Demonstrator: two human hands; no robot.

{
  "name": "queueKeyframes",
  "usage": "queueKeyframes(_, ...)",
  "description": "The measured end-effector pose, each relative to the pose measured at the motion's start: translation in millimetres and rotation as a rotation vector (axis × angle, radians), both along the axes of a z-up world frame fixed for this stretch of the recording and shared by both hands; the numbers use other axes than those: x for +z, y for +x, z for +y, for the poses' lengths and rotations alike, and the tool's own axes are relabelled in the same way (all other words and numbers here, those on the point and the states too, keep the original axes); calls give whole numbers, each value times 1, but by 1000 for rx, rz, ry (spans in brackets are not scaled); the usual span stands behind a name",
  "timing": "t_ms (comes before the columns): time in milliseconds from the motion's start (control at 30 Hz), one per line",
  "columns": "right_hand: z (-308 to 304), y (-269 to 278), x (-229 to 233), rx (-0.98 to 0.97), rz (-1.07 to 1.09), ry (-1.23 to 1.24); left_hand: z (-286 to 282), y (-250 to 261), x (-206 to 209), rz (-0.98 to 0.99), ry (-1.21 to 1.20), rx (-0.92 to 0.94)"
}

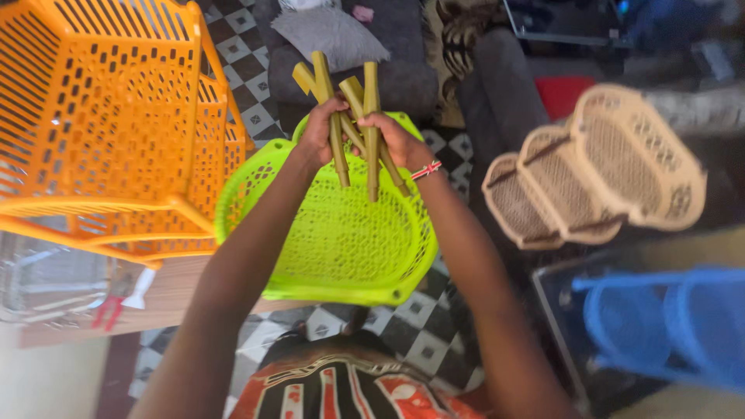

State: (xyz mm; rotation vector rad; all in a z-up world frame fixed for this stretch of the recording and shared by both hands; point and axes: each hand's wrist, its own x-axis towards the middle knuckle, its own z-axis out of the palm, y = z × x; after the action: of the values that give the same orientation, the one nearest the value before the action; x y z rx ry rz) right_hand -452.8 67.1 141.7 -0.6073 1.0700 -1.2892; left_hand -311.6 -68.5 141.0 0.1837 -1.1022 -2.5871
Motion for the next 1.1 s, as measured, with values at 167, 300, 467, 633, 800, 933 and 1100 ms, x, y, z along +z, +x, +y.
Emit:
queueKeyframes(167, 13, 51, -5, -109, 66, -21, 21, 38, -20, -117, -69, -33)
queueKeyframes(300, 34, 100, -2, -241, 172, -19, 39, 62, -30, -103, -89, 64)
queueKeyframes(467, 67, 135, 8, -452, 484, -232, 46, 84, -42, 148, -101, 90)
queueKeyframes(633, 116, 132, -2, -865, 201, -384, 27, 111, -65, 44, 99, 268)
queueKeyframes(800, 174, 127, -11, -958, 201, -412, 24, 153, -82, 39, 224, 325)
queueKeyframes(933, 200, 136, -28, -1197, 233, -369, 31, 178, -83, 115, 254, 335)
queueKeyframes(1100, 235, 154, -51, -1433, 395, -345, 49, 224, -88, -57, 257, 229)
